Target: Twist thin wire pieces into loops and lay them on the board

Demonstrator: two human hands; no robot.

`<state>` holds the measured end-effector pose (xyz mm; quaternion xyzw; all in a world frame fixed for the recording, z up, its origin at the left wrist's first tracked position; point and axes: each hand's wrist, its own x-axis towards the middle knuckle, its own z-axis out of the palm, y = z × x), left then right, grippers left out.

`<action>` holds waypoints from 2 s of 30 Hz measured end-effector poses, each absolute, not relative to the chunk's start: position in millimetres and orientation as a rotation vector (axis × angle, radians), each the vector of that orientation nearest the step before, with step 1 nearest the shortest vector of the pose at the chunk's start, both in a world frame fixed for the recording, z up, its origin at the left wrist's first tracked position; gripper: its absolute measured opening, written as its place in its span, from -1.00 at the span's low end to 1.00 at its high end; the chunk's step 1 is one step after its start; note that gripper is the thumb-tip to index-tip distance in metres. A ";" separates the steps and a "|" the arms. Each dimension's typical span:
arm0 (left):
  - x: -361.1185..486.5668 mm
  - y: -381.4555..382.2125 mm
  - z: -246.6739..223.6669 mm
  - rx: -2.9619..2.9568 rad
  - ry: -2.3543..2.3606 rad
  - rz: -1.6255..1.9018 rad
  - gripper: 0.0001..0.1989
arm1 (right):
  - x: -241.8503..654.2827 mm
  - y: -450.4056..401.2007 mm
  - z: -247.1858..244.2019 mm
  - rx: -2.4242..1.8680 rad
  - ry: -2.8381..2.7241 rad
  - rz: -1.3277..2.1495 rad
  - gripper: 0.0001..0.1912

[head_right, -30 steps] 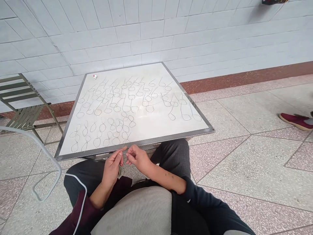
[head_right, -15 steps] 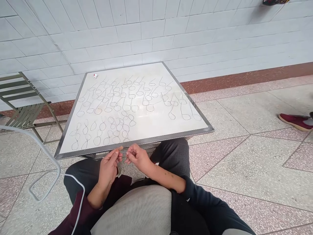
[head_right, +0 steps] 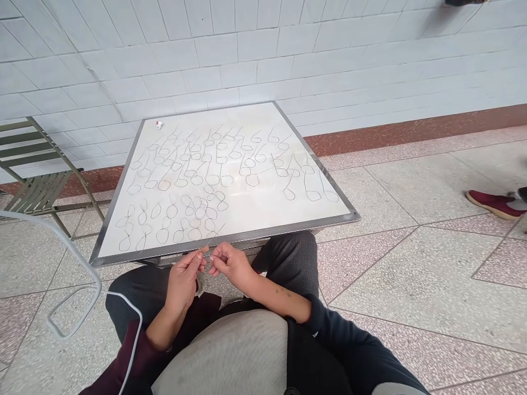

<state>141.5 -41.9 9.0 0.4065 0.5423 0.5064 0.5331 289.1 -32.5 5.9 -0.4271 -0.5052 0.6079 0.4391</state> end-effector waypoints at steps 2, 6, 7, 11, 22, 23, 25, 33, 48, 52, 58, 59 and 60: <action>141.4 -41.7 9.0 0.953 1.290 1.219 -0.66 | 287.7 -32.7 6.4 -1.057 -1.259 1.501 -0.71; 141.1 -41.4 7.8 0.919 1.281 1.271 -0.70 | 288.1 -31.8 6.8 -1.052 -1.315 1.483 -0.73; 141.1 -41.2 7.6 0.913 1.281 1.281 -0.71 | 289.5 -31.1 6.8 -1.056 -1.326 1.466 -0.75; 141.4 -40.7 7.9 0.914 1.295 1.259 -0.72 | 297.6 -26.1 9.1 -1.095 -1.244 1.349 -0.77; 148.3 -41.5 8.2 0.847 1.148 1.172 -0.76 | 296.1 -27.1 17.0 -0.938 -1.049 1.458 -0.72; 148.8 -41.5 9.2 0.839 1.149 1.168 -0.76 | 296.0 -27.8 16.6 -0.943 -1.045 1.466 -0.72; 149.5 -41.7 11.4 0.841 1.164 1.166 -0.75 | 296.0 -28.8 15.3 -0.938 -1.031 1.483 -0.72; 147.9 -46.3 15.9 1.066 1.194 1.032 -0.79 | 299.2 -28.8 10.2 -0.778 -1.035 1.489 -0.75; 148.2 -47.8 22.6 1.219 1.271 0.976 -0.80 | 319.8 -24.5 11.2 -0.981 -1.547 1.095 -0.75; 147.6 -47.6 20.9 1.255 1.276 0.935 -0.76 | 324.6 -24.2 11.5 -1.081 -1.874 0.688 -0.75; 149.5 -47.1 20.6 1.273 1.262 0.926 -0.41 | 324.6 -26.6 19.5 -1.222 -2.147 0.369 -0.69; 150.2 -47.4 21.4 1.286 1.266 0.937 -0.35 | 324.3 -26.7 20.6 -1.234 -2.180 0.350 -0.70; 151.0 -47.7 22.3 1.300 1.272 0.949 -0.31 | 324.1 -26.6 21.5 -1.244 -2.216 0.336 -0.72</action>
